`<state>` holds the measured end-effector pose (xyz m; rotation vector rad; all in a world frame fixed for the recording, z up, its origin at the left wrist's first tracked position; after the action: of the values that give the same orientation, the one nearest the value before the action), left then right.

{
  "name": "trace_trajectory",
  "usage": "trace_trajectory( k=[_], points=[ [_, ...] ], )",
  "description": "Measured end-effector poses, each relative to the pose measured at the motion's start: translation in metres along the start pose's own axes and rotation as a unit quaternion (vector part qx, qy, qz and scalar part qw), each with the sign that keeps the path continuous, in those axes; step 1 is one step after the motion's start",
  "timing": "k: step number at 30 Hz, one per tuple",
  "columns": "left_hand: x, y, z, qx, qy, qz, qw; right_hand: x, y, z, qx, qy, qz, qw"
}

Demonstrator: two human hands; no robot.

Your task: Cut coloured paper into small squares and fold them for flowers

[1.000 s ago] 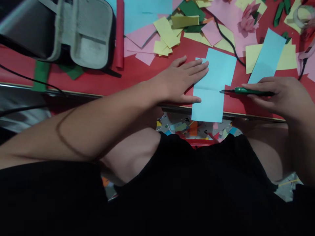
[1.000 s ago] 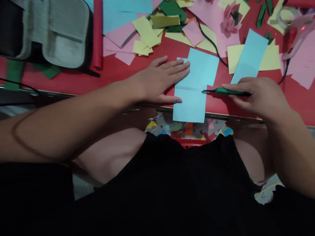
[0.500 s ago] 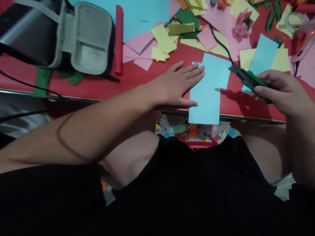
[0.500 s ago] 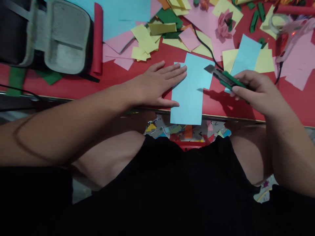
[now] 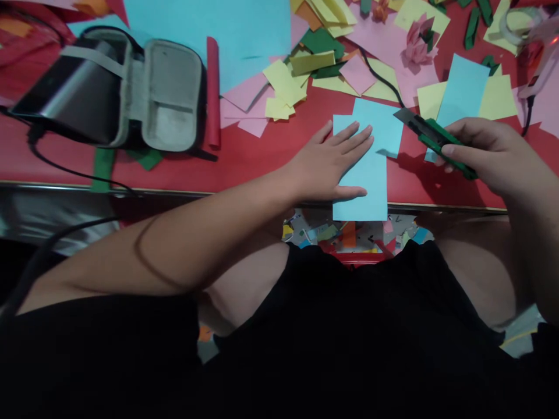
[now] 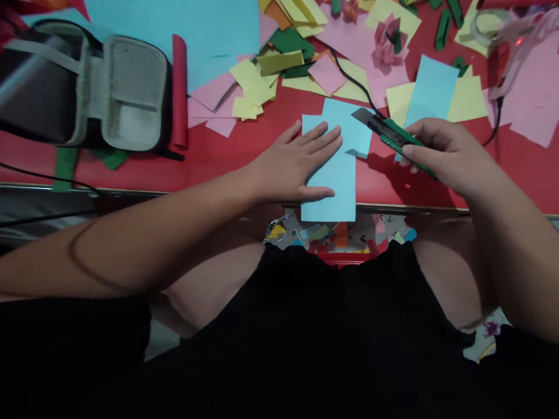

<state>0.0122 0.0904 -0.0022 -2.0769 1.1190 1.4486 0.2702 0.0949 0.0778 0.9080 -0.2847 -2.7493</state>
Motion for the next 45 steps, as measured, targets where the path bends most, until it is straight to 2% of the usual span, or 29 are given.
trace_trajectory(
  k=[10,17,22,24,27,32,35,37,40,42,45],
  points=[
    [0.0,-0.001,0.01,-0.006,0.013,0.003,1.0,-0.007,0.002,0.001,-0.008,0.003,-0.019,1.0],
    [-0.006,-0.012,0.012,-0.026,-0.005,0.004,1.0,-0.001,0.008,0.016,0.012,-0.021,-0.043,0.999],
    [-0.008,-0.016,0.012,-0.037,-0.013,-0.005,0.999,-0.008,0.005,0.017,0.02,-0.042,-0.066,0.997],
    [-0.009,-0.01,0.016,-0.033,-0.015,-0.008,0.999,-0.015,0.003,0.012,0.008,-0.04,-0.068,0.997],
    [-0.016,0.01,0.032,-0.026,-0.025,0.008,0.999,-0.024,0.002,0.003,-0.015,-0.03,-0.066,0.997],
    [-0.051,0.055,0.082,-0.058,-0.033,-0.013,0.998,-0.032,0.003,0.006,-0.034,-0.019,-0.058,0.998],
    [-0.066,0.065,0.094,-0.072,-0.046,-0.045,0.995,-0.032,0.001,0.01,-0.039,-0.028,-0.046,0.998],
    [-0.072,0.058,0.086,-0.082,-0.058,-0.078,0.992,-0.031,-0.002,0.01,-0.049,-0.034,-0.037,0.998],
    [-0.067,0.03,0.047,-0.069,-0.065,-0.103,0.99,-0.03,-0.007,0.006,-0.061,-0.041,-0.03,0.997],
    [-0.052,0.006,0.016,-0.049,-0.077,-0.071,0.993,-0.028,-0.01,0.002,-0.067,-0.048,-0.024,0.996],
    [-0.035,-0.022,-0.016,-0.04,-0.1,-0.018,0.994,-0.024,-0.012,-0.005,-0.072,-0.042,-0.014,0.996]
  ],
)
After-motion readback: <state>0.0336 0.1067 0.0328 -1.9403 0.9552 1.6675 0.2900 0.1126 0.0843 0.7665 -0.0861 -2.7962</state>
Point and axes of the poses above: each hand's wrist, its own y-axis away from the middle knuckle, its own x-axis out of the palm, z = x × y, the point moved 10 cm from there along -y, towards the middle knuckle, and after that the axes turned 3 degrees about y, right-handed, at the moved point
